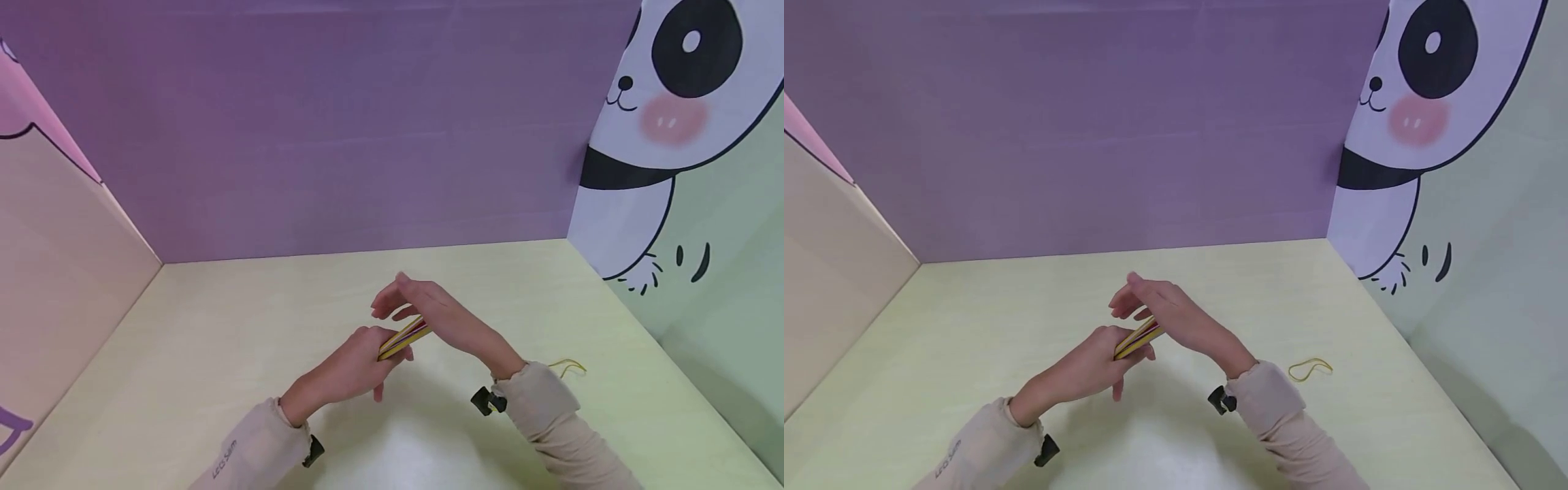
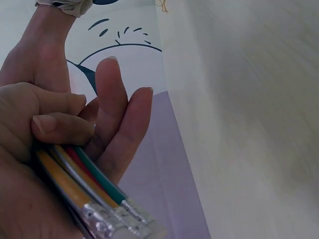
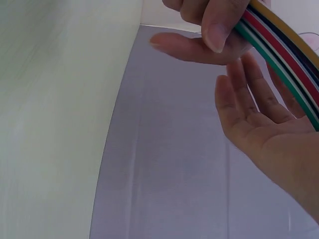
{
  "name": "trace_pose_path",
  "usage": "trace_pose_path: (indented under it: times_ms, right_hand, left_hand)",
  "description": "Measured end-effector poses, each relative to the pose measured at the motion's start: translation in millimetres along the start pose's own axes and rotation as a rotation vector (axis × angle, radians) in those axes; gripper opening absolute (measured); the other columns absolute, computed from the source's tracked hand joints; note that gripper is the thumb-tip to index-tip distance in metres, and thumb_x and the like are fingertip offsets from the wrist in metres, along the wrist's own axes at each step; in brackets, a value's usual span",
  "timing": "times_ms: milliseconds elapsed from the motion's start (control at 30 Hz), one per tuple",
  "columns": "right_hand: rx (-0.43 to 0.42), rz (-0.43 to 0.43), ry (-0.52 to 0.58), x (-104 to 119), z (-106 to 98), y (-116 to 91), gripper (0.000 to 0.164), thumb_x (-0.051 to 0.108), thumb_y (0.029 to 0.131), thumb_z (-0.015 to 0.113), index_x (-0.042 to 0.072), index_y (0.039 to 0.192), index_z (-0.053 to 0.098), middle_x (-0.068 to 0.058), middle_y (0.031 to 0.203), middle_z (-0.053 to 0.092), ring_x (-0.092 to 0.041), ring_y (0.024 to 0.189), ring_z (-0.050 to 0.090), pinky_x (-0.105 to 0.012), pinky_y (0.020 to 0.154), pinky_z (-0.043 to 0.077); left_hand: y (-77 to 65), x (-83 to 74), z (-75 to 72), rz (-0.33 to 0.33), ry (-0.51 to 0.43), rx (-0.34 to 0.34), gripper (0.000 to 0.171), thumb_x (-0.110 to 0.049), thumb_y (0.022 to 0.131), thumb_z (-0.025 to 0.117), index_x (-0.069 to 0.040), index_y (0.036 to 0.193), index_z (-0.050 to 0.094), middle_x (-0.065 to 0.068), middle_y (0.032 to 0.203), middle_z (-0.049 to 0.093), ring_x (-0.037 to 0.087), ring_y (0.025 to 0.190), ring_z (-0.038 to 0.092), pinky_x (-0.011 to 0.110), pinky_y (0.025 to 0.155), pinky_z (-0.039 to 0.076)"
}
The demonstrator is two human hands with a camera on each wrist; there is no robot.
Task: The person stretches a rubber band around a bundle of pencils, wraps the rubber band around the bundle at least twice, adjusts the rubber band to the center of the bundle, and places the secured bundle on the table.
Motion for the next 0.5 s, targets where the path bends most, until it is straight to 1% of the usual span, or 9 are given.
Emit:
trace_pose_path:
  times_ms: [67,100,133,233,300,333,400,500]
  right_hand:
    - [-0.025,-0.030,-0.005,2.1,-4.8,-1.4,0.056,0.045,0.109,0.027,0.008,0.115,0.068,-0.009,0.112,0.069,-0.022,0.107,0.065,-0.042,0.098,0.050]
    - [-0.039,-0.037,-0.021,3.4,-7.4,-3.0,0.053,0.045,0.108,0.029,0.010,0.114,0.069,-0.007,0.110,0.069,-0.020,0.106,0.065,-0.041,0.097,0.051]
    - [-0.053,-0.047,-0.061,4.6,-10.0,-4.6,0.049,0.044,0.108,0.032,0.013,0.114,0.069,-0.006,0.109,0.070,-0.019,0.103,0.066,-0.040,0.094,0.052]
    - [-0.068,-0.059,-0.256,8.4,-15.1,-10.6,0.034,0.045,0.105,0.046,0.021,0.108,0.069,0.005,0.100,0.071,-0.012,0.092,0.066,-0.036,0.084,0.054]
    - [-0.060,-0.065,-0.401,10.4,-16.0,-14.0,0.025,0.045,0.102,0.054,0.026,0.104,0.070,0.013,0.091,0.070,-0.007,0.081,0.066,-0.032,0.074,0.055]
    - [-0.051,-0.077,-0.450,11.2,-16.0,-14.8,0.022,0.044,0.101,0.057,0.026,0.102,0.070,0.014,0.086,0.069,-0.007,0.077,0.065,-0.031,0.071,0.055]
    - [-0.035,-0.086,-0.489,12.7,-15.7,-15.8,0.019,0.042,0.100,0.059,0.027,0.099,0.072,0.015,0.081,0.067,-0.007,0.070,0.063,-0.029,0.064,0.054]
    - [-0.034,-0.105,-0.460,14.0,-15.7,-15.8,0.016,0.035,0.101,0.060,0.025,0.100,0.072,0.012,0.080,0.067,-0.010,0.063,0.061,-0.029,0.059,0.052]
  left_hand:
    - [0.9,-0.3,-2.1,-0.010,0.026,-0.020,0.016,-0.005,0.099,0.053,-0.007,0.099,0.069,0.003,0.061,0.055,0.019,0.044,0.065,0.024,0.049,0.038]
    - [1.3,-0.4,-3.4,-0.014,0.036,-0.033,0.016,-0.004,0.099,0.053,-0.007,0.098,0.069,0.004,0.061,0.054,0.019,0.044,0.065,0.024,0.048,0.038]
    - [1.6,-0.5,-4.7,-0.018,0.047,-0.046,0.016,-0.004,0.099,0.053,-0.007,0.098,0.068,0.003,0.060,0.054,0.019,0.043,0.064,0.024,0.047,0.038]
    - [1.8,-0.7,-8.7,-0.027,0.076,-0.080,0.015,-0.004,0.099,0.054,-0.009,0.094,0.067,0.003,0.060,0.053,0.020,0.043,0.064,0.025,0.046,0.039]
    - [1.8,-0.3,-10.8,-0.034,0.092,-0.104,0.013,-0.004,0.098,0.056,-0.010,0.094,0.067,0.003,0.061,0.052,0.020,0.043,0.064,0.025,0.045,0.039]
    - [2.0,-0.2,-12.0,-0.034,0.097,-0.119,0.013,-0.005,0.099,0.056,-0.010,0.093,0.067,0.002,0.062,0.053,0.019,0.042,0.063,0.025,0.045,0.039]
    - [1.8,0.4,-14.6,-0.038,0.098,-0.162,0.011,-0.006,0.098,0.060,-0.011,0.092,0.068,0.001,0.064,0.056,0.018,0.042,0.062,0.025,0.047,0.041]
    - [1.7,1.0,-18.9,-0.026,0.112,-0.238,0.009,-0.007,0.094,0.065,-0.014,0.091,0.070,-0.003,0.063,0.058,0.014,0.040,0.059,0.026,0.045,0.042]
Point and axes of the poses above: each hand's wrist, its own y-axis towards the middle knuckle, its own z-axis out of the palm, x = y × z, the point moved 3 cm from there along y, towards the middle knuckle
